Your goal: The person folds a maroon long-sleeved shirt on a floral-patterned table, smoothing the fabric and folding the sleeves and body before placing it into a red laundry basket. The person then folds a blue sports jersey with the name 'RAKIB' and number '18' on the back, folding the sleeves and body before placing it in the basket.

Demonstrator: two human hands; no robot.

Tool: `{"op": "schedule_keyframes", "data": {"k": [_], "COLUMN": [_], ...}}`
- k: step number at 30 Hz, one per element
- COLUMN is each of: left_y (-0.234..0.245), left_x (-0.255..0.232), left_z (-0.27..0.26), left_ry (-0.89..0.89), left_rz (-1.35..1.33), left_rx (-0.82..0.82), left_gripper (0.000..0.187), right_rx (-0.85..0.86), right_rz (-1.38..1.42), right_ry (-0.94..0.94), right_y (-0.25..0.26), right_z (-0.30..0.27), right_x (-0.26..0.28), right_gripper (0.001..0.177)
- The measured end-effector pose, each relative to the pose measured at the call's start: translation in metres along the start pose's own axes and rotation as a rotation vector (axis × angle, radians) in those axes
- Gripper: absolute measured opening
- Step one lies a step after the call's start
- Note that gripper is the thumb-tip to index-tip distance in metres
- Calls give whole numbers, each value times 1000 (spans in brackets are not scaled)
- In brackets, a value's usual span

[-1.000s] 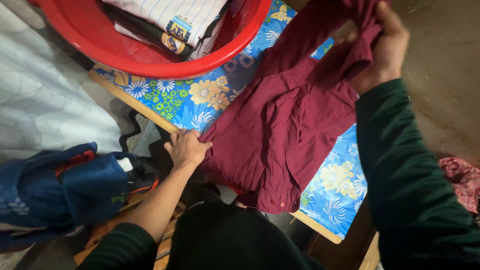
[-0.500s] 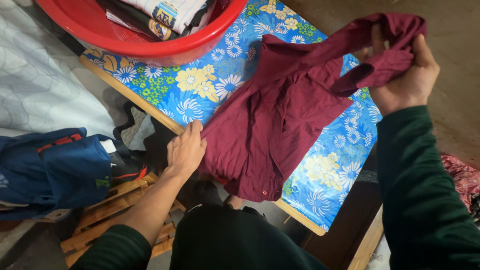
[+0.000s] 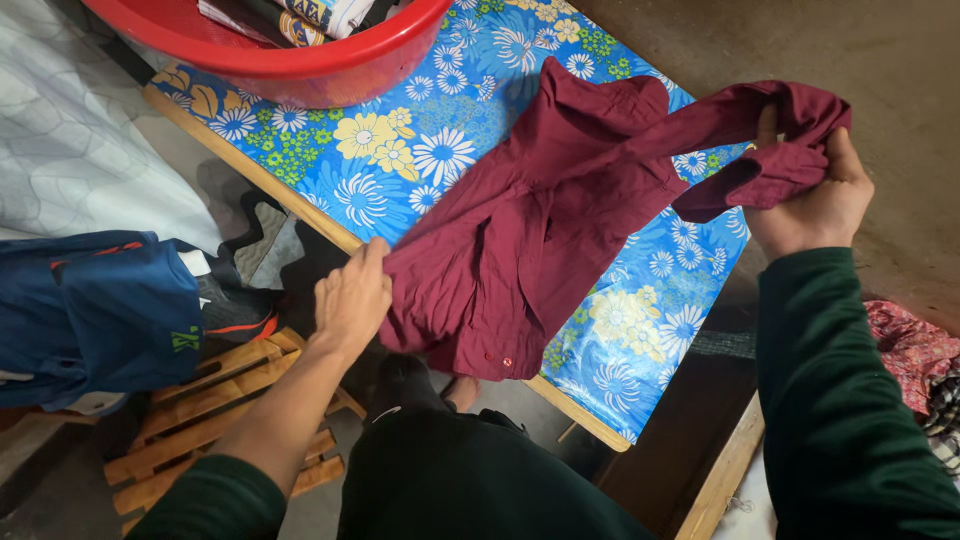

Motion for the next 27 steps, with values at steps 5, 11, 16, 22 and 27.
{"op": "schedule_keyframes", "data": {"k": [5, 11, 16, 22, 27], "left_y": [-19, -61, -79, -81, -62], "left_x": [-45, -74, -47, -15, -28], "left_z": [-19, -51, -62, -56, -60], "left_ry": [-109, -162, 21, 102, -101], "left_rz": [33, -63, -189, -118, -37], "left_rx": [87, 160, 137, 108, 37], "left_gripper": [43, 74, 66, 28, 28], "right_rx": [92, 25, -55, -148, -189], "right_rz": [-149, 62, -49, 89, 115], "right_ry": [10, 77, 33, 31, 30], "right_y": [0, 30, 59, 74, 83], "right_z": [-5, -13, -20, -26, -28], "right_x": [13, 31, 29, 29, 33], "right_gripper": [37, 36, 37, 43, 42]}}
Point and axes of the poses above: each hand's wrist, its own z-axis towards the middle knuckle, its own y-axis out of the back of the hand, x = y × z, the point moved 9 cm from there along z, towards the middle knuckle, and after that the axes turned 3 degrees about x, right-handed, at the moved point
